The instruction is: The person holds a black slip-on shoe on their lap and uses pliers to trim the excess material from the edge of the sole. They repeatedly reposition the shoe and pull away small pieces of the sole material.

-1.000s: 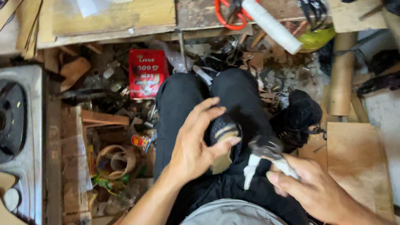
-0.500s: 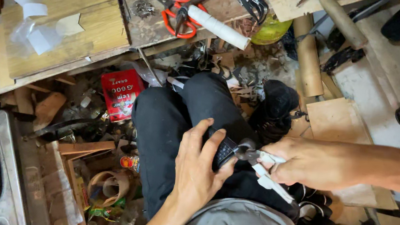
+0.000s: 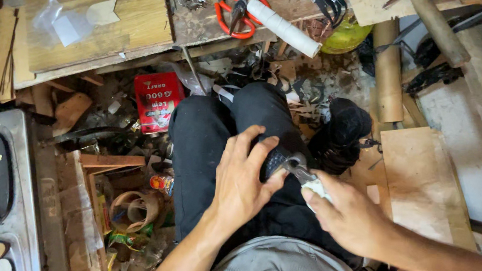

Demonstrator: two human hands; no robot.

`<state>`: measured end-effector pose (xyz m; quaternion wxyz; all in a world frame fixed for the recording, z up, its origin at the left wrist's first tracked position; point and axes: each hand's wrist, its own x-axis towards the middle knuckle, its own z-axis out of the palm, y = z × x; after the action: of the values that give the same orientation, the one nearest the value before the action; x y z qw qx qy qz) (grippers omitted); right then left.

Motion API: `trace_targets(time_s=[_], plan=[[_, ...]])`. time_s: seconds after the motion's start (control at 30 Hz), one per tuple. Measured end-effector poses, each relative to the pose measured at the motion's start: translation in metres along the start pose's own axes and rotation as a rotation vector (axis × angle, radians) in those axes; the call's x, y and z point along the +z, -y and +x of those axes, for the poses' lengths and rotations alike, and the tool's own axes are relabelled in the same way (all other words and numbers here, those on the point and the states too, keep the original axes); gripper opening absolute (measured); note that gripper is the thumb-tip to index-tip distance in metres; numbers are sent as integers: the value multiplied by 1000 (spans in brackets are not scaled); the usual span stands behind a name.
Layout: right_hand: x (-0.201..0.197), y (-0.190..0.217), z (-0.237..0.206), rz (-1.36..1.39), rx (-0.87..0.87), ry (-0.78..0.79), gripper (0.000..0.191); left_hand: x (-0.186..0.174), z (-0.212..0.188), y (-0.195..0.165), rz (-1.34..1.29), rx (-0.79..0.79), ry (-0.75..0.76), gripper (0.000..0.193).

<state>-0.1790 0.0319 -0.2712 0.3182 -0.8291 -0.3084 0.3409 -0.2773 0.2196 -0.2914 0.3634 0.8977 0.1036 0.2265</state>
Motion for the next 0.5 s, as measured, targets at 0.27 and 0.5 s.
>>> trace_targets(time_s=[0.27,0.5], plan=[[55,-32,13,43,-231,-315,25,-20,8,5,-73,1,172,64],[62,-14,27,58,-231,-320,27,-18,4,14,-56,-62,86,52]])
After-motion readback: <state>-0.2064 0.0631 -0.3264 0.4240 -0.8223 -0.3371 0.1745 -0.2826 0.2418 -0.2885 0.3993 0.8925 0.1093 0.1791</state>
